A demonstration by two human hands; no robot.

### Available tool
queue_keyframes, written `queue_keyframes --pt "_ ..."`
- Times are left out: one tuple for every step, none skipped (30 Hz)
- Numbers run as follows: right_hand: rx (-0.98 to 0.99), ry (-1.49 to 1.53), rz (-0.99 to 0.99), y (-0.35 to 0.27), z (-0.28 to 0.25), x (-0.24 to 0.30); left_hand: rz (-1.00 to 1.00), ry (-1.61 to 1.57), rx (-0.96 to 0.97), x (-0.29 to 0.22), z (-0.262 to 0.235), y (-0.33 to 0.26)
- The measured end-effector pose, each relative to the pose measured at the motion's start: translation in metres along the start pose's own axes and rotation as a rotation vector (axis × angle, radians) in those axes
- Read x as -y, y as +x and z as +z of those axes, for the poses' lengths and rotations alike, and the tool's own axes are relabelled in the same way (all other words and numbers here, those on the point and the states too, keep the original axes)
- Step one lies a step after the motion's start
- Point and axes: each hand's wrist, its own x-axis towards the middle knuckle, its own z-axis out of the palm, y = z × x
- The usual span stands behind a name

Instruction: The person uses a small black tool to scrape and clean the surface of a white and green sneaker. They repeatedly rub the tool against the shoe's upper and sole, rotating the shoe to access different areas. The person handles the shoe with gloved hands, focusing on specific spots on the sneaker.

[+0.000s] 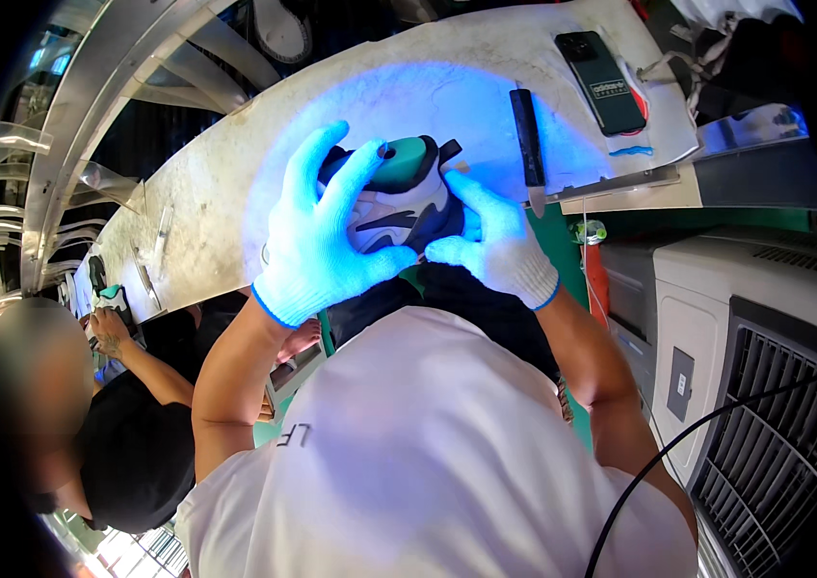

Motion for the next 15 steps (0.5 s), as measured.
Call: queue_keyframes --pt "-0.001 -0.071 -0.045 -0.002 -0.002 0.005 0.015 0.009 -0.008 0.001 0.000 -0.001" --pt "-0.003 -0.038 0.023 -0.001 -0.002 0.011 0.020 0.014 -0.016 0.001 0.003 -0.004" --pt "-0.007 -0.006 0.092 0.001 0.000 0.016 0.037 0.030 -0.026 0.003 0.005 -0.006" --pt "-0.011 0.025 0.161 0.002 0.002 0.015 0.037 0.018 -0.030 0.004 0.009 -0.008" --pt "-0.035 0.130 0.149 0.003 0.006 0.007 0.046 0.016 -0.038 0.005 0.009 -0.007" --pt "-0.057 0.232 0.136 0.006 0.009 0.001 0.055 0.013 -0.046 0.006 0.009 -0.005" --pt "-0.037 0.283 0.166 0.004 0.005 -0.001 0.062 0.005 -0.036 0.009 0.008 -0.002" --pt "-0.021 0.335 0.187 0.005 0.003 0.003 0.057 -0.020 -0.028 0.012 0.009 -0.001" --pt "0.031 0.305 0.220 0.005 -0.004 0.001 0.052 -0.045 -0.020 0.015 0.010 0.000" --pt "0.083 0.275 0.253 0.004 -0.013 -0.004 0.046 -0.070 -0.012 0.017 0.010 0.000" --pt "0.132 0.243 0.286 0.007 -0.018 -0.004 0.067 -0.049 -0.001 0.019 0.007 0.001" --pt "0.112 0.332 0.298 0.008 -0.019 -0.002 0.063 -0.049 0.001 0.019 0.007 0.003" --pt "0.092 0.420 0.310 0.008 -0.018 0.004 0.059 -0.049 0.004 0.018 0.007 0.004" --pt "0.075 0.510 0.331 0.007 -0.015 0.008 0.046 -0.053 0.010 0.019 0.008 0.002" --pt "0.045 0.518 0.323 0.004 -0.012 0.010 0.046 -0.052 0.014 0.019 0.008 0.002"
